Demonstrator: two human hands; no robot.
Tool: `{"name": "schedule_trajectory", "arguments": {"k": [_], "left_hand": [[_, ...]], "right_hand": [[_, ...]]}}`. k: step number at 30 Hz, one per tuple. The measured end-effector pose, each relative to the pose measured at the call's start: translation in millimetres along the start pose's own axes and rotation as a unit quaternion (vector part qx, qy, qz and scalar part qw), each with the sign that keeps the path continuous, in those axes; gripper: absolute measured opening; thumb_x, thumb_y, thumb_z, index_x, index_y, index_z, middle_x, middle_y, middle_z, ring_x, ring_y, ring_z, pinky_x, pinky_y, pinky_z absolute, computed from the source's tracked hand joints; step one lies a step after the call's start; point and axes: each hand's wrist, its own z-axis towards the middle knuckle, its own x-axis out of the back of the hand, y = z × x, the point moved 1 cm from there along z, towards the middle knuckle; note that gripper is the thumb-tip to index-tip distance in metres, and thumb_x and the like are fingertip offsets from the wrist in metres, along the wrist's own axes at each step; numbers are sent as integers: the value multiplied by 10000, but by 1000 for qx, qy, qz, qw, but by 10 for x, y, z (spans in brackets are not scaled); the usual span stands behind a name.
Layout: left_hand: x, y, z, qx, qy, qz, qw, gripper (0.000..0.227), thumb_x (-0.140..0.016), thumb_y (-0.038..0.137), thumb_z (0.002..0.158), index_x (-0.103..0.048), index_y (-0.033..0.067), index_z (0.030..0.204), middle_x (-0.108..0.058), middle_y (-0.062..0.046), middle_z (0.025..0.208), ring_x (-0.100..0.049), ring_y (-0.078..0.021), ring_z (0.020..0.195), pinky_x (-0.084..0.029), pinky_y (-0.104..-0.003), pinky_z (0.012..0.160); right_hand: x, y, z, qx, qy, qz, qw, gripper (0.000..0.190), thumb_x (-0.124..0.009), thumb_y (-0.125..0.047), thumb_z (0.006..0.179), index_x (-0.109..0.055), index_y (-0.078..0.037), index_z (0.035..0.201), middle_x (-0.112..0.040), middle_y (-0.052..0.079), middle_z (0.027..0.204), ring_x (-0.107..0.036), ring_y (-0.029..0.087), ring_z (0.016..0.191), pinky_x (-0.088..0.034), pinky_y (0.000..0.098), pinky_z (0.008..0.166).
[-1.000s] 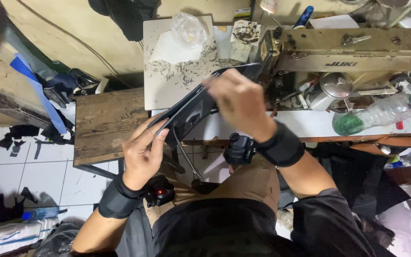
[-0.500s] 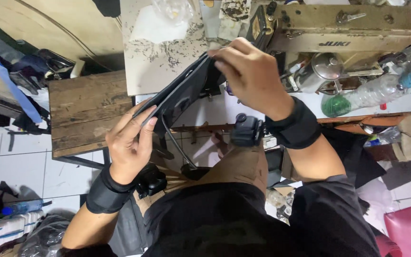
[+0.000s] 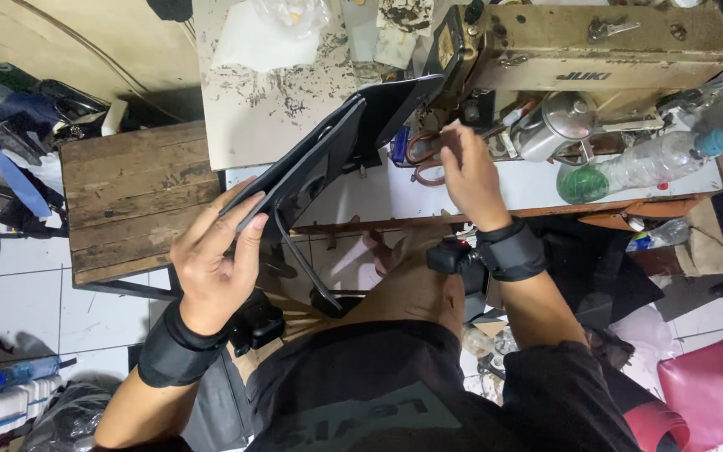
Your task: The person polishes the edges of a black leather wallet using a small cloth.
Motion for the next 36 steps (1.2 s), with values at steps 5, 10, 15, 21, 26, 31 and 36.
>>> {"name": "schedule_trajectory", "arguments": {"k": [5, 10, 15, 21, 26, 31, 36], "left_hand": [[-10, -21, -1, 3, 3, 7, 1000, 216, -750, 25, 985, -732, -24, 1194, -726, -204, 1242, -759, -288, 1090, -602, -339, 918], [-7, -17, 7, 7, 7, 0, 1000, 213, -751, 26, 986, -728, -28, 1191, -723, -208, 1247, -758, -290, 1098, -597, -341, 926], [-11, -28, 4, 0, 8, 8, 1000, 234, -766, 15, 975, -725, -29, 1201, -720, -200, 1257, -751, -295, 1136, -592, -350, 973], [-28, -63, 6, 5, -3, -16, 1000, 267, -791, 7, 936, -721, -28, 1191, -713, -210, 1267, -747, -298, 1137, -599, -347, 973], [-54, -115, 14, 4, 5, -43, 999, 278, -788, 0, 936, -706, -26, 1200, -703, -217, 1276, -741, -313, 1156, -596, -354, 989], [-62, -230, 28, 4, 12, -34, 999, 277, -780, -16, 928, -714, -22, 1197, -714, -210, 1244, -753, -300, 1116, -606, -351, 944], [-61, -622, 44, 19, 28, -102, 994, 244, -709, -38, 943, -715, -16, 1186, -727, -191, 1173, -772, -223, 935, -640, -293, 737]], "right_hand": [[-174, 280, -7, -13, -3, -41, 999, 367, -625, -173, 1022, -530, -109, 1371, -625, 204, 1232, -630, 403, 1131, -510, 453, 931], [-160, 124, 39, 25, 15, 6, 1000, 631, -704, -142, 930, -392, -94, 1477, -662, 248, 1202, -656, 448, 1057, -528, 471, 851], [-253, 245, -21, 24, -11, -19, 999, 653, -739, -137, 942, -370, -122, 1481, -713, 246, 1084, -711, 437, 985, -546, 466, 796], [-147, 71, -71, 4, -23, -5, 1000, 533, -715, -119, 981, -393, -108, 1405, -708, 245, 1163, -687, 454, 1038, -534, 476, 836], [-102, -87, -72, 16, -8, 37, 999, 533, -679, -106, 999, -365, -85, 1429, -686, 234, 1183, -692, 434, 1072, -540, 459, 864], [-115, -229, -25, 36, -42, 23, 998, 329, -639, -93, 1017, -500, -63, 1314, -685, 196, 1183, -710, 391, 1080, -552, 434, 861], [-194, -165, 35, 85, -97, -130, 983, 359, -693, -105, 890, -634, -31, 1236, -640, 245, 1088, -626, 472, 963, -506, 499, 794]]}}
